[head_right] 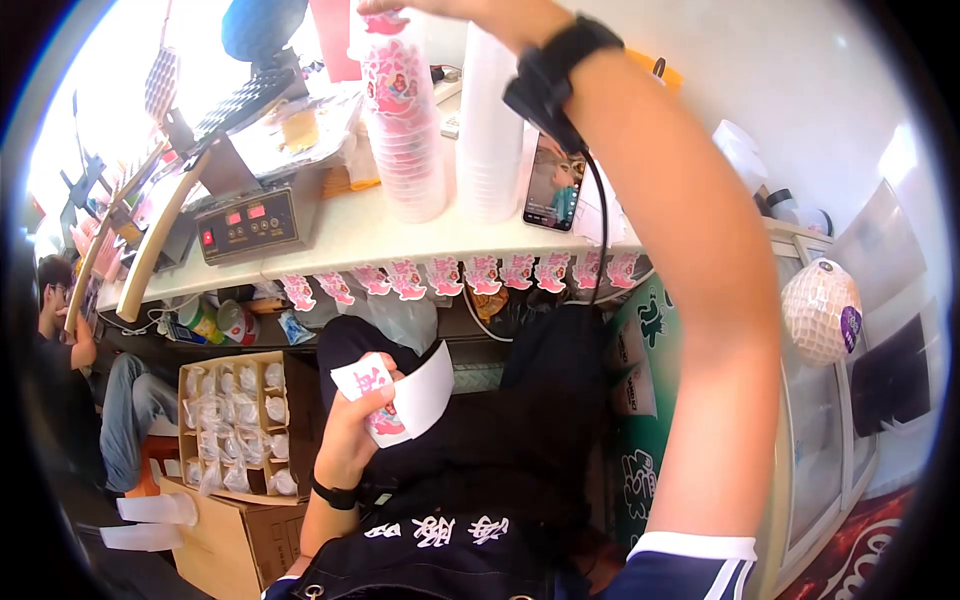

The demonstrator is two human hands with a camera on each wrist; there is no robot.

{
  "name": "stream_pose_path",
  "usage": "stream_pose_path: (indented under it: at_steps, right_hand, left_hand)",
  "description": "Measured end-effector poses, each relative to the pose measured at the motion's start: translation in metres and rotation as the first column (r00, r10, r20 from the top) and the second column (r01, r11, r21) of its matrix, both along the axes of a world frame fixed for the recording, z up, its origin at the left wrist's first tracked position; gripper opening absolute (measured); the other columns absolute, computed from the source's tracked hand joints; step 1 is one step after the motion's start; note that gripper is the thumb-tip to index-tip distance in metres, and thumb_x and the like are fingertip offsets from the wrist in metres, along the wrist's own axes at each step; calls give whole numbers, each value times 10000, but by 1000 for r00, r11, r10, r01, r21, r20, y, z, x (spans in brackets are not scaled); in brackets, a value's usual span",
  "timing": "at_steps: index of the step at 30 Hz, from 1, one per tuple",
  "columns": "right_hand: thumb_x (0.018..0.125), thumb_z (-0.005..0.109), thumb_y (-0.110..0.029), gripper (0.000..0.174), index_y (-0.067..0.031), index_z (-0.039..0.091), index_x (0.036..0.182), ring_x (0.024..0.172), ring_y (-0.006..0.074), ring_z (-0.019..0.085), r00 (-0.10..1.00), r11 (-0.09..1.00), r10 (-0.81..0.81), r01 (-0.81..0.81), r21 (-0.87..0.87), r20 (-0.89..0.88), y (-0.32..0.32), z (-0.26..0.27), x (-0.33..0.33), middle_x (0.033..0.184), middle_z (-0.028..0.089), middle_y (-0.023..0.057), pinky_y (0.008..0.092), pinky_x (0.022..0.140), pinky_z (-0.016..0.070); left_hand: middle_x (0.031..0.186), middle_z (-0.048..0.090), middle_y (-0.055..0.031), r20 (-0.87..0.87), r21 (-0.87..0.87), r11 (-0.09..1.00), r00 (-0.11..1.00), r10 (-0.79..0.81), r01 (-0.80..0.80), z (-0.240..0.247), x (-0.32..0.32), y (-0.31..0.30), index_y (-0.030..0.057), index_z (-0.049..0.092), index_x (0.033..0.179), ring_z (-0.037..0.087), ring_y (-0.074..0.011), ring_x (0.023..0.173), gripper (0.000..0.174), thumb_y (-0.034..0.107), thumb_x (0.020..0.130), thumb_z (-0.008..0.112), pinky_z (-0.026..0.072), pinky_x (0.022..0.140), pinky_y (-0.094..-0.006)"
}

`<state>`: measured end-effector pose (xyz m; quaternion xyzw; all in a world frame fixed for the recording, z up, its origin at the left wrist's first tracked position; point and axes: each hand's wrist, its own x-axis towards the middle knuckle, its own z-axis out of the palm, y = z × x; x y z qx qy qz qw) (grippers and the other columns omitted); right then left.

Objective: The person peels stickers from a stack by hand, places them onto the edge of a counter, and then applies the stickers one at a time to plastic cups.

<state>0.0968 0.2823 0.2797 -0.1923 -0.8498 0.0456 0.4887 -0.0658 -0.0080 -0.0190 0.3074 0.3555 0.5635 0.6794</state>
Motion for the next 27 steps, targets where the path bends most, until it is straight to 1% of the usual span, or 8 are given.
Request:
stream_pose_path:
  at_steps: [1,4,6,8,10,15,20,27]
  right_hand:
    - [731,874,-187,1040,20,209,1502,1346,353,446,1000,1000,-2,2,-9,1,-21,-16,5,1527,312,255,453,1101,417]
    - [764,833,-310,903,26,341,1443,726,200,659,956,938,-285,293,-185,70,-88,-61,25,833,649,156,321,657,535]
    - [749,831,-348,809,-38,412,1368,790,296,661,981,969,-94,50,242,172,-121,-109,34,836,658,175,383,773,511]
    - [772,810,-278,834,-39,371,1439,877,294,657,969,938,166,-98,-333,183,-181,-148,53,874,658,174,393,824,487]
    - [791,772,-56,721,-21,435,1427,982,205,628,944,576,311,-94,-812,110,-210,-165,74,1101,635,91,345,979,434]
    - [865,610,71,486,-25,513,1331,871,129,621,960,664,32,-228,-712,-278,-225,-230,122,916,625,50,269,807,466]
    - [874,621,43,352,-33,490,1193,882,73,568,586,764,-463,-116,-634,-665,-191,-262,159,1025,594,34,216,768,452]
    - [818,694,-13,216,-10,610,1017,987,206,606,647,740,-661,473,-479,-382,-23,-258,198,1080,617,116,335,835,499]
  left_hand:
    - [939,635,-44,14,7,1000,1000,18,-18,6,2,1,38,561,1170,616,-113,824,373,70,820,685,488,722,-248]
    - [955,627,-39,72,83,997,997,-5,-1,19,7,11,31,557,1167,604,-97,813,391,82,801,684,496,713,-238]
    - [971,625,-36,109,103,995,994,-12,1,33,17,16,36,548,1168,606,-99,831,388,90,812,691,491,702,-239]
    - [979,622,-36,116,115,993,993,-36,23,42,25,22,39,548,1181,608,-102,848,392,94,822,694,490,721,-237]
    - [933,594,-40,75,123,991,995,-69,60,48,35,28,59,515,1211,611,-131,855,381,66,863,671,491,771,-256]
    - [965,604,-70,44,121,983,989,-144,138,45,72,50,41,483,1306,624,-165,892,388,158,955,599,517,833,-320]
    - [984,630,-114,162,41,960,946,-280,278,33,110,76,2,477,1293,651,-228,904,342,212,1025,495,548,874,-415]
    - [1056,663,-159,190,-49,948,934,-302,316,30,140,85,-13,488,1287,682,-277,981,373,264,1038,482,557,923,-422]
